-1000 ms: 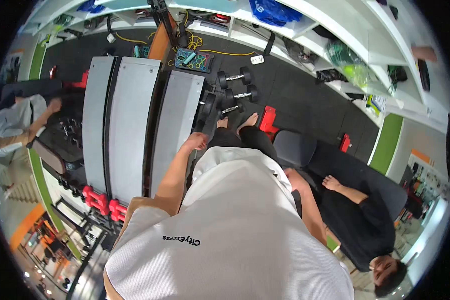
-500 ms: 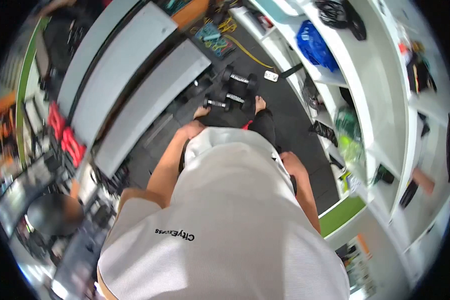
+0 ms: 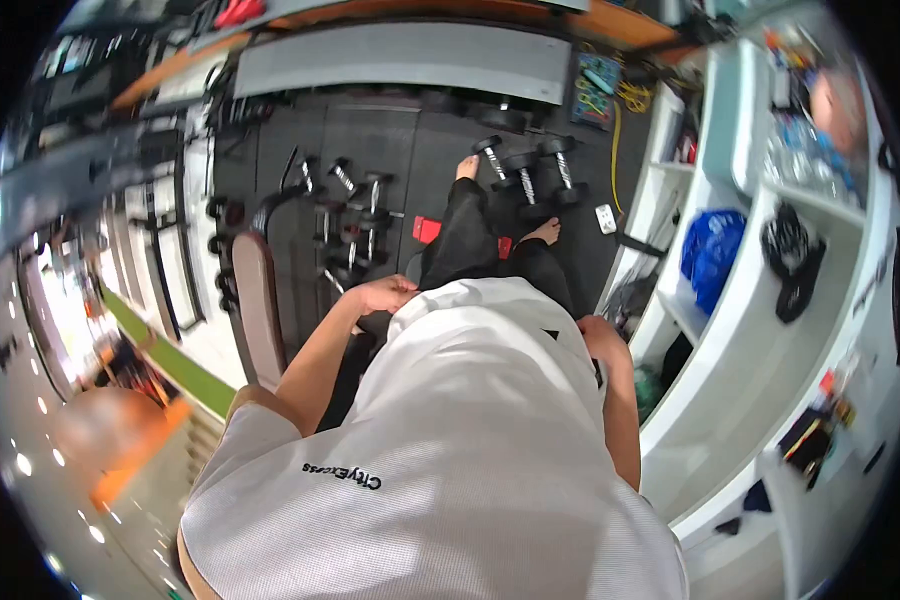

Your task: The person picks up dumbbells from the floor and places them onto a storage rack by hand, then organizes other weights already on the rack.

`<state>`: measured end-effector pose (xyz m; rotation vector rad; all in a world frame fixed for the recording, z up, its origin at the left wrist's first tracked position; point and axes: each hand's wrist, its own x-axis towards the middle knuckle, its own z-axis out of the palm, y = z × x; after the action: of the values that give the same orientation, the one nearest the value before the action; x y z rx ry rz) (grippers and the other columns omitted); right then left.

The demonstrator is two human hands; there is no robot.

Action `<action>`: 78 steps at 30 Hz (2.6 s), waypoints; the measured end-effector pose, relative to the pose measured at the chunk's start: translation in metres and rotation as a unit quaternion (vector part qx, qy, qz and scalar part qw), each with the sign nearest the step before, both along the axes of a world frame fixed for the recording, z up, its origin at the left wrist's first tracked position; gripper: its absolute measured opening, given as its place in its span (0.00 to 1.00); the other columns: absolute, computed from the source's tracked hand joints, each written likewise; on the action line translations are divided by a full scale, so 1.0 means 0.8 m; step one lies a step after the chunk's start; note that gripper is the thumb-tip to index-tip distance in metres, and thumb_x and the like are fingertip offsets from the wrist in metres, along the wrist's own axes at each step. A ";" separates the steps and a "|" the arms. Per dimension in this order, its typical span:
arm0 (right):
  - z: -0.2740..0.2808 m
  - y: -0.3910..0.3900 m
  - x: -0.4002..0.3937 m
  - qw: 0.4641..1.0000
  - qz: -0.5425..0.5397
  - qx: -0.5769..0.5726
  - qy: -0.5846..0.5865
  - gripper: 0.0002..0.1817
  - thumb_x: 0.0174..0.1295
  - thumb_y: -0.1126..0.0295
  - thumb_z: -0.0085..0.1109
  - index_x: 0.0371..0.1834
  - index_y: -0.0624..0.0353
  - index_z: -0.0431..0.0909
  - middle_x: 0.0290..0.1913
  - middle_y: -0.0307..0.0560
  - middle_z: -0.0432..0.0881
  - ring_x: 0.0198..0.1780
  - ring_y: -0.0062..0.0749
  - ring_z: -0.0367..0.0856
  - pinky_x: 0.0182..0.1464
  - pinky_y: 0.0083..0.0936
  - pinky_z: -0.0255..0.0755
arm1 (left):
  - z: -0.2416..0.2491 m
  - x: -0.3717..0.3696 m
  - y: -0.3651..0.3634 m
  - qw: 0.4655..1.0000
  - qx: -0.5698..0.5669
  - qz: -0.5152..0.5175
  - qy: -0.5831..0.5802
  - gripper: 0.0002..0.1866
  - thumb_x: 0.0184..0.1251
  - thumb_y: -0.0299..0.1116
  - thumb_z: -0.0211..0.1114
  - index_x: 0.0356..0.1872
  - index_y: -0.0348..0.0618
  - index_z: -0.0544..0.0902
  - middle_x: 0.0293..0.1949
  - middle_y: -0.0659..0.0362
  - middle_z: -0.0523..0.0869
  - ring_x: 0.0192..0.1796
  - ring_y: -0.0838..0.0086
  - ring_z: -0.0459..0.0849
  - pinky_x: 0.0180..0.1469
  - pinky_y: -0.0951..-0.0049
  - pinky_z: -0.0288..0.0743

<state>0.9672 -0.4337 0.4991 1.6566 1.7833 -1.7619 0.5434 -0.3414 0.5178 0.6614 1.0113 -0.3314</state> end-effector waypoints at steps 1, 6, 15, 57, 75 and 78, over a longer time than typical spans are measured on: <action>0.003 0.016 -0.002 0.999 0.050 -0.003 -0.019 0.15 0.46 0.61 0.56 0.31 0.60 0.82 0.29 0.60 0.79 0.36 0.54 0.78 0.40 0.40 0.72 | 0.001 -0.008 -0.021 0.999 0.002 0.041 -0.010 0.13 0.67 0.42 0.54 0.32 0.45 0.81 0.23 0.71 0.77 0.27 0.87 0.73 0.31 0.83 0.67; -0.006 0.085 -0.008 0.970 0.243 -0.011 -0.004 0.17 0.47 0.58 0.54 0.28 0.61 0.82 0.33 0.59 0.79 0.39 0.53 0.78 0.46 0.39 0.71 | -0.027 -0.017 -0.104 0.970 0.056 0.225 0.080 0.14 0.65 0.42 0.56 0.25 0.45 0.80 0.18 0.72 0.73 0.24 0.88 0.68 0.30 0.85 0.64; -0.059 0.143 -0.057 0.923 0.383 0.002 -0.043 0.18 0.47 0.61 0.50 0.30 0.66 0.80 0.36 0.64 0.79 0.42 0.55 0.77 0.48 0.41 0.71 | -0.030 -0.065 -0.078 0.940 0.047 0.337 0.008 0.18 0.65 0.39 0.56 0.15 0.47 0.74 0.12 0.73 0.65 0.16 0.89 0.58 0.19 0.81 0.50; -0.933 0.300 -0.347 0.924 -0.314 0.127 -0.178 0.11 0.54 0.67 0.62 0.36 0.62 0.78 0.28 0.35 0.80 0.32 0.30 0.77 0.43 0.29 0.69 | -0.940 -0.476 0.098 0.879 0.097 0.138 0.447 0.21 0.48 0.41 0.68 0.35 0.31 0.80 0.36 0.44 0.83 0.43 0.57 0.82 0.45 0.66 0.73; -0.534 0.327 -0.519 0.864 -0.430 -0.259 -0.045 0.09 0.47 0.71 0.56 0.13 0.58 0.69 0.14 0.40 0.69 0.18 0.24 0.68 0.23 0.22 0.60 | -0.621 -0.390 0.165 0.723 0.573 0.274 0.270 0.17 0.58 0.30 0.59 0.50 0.45 0.75 0.36 0.66 0.80 0.27 0.80 0.74 0.23 0.77 0.67; -0.409 0.351 -0.538 0.857 -0.453 -0.243 -0.040 0.11 0.46 0.73 0.55 0.11 0.57 0.67 0.13 0.40 0.68 0.15 0.25 0.66 0.20 0.21 0.60 | -0.492 -0.391 0.201 0.739 0.514 0.335 0.280 0.17 0.58 0.31 0.60 0.51 0.44 0.75 0.38 0.65 0.80 0.30 0.79 0.75 0.27 0.76 0.68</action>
<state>0.5369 -0.1529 0.1719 2.4214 0.3666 -2.1209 0.2307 -0.1810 0.1241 1.1437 1.9590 0.8078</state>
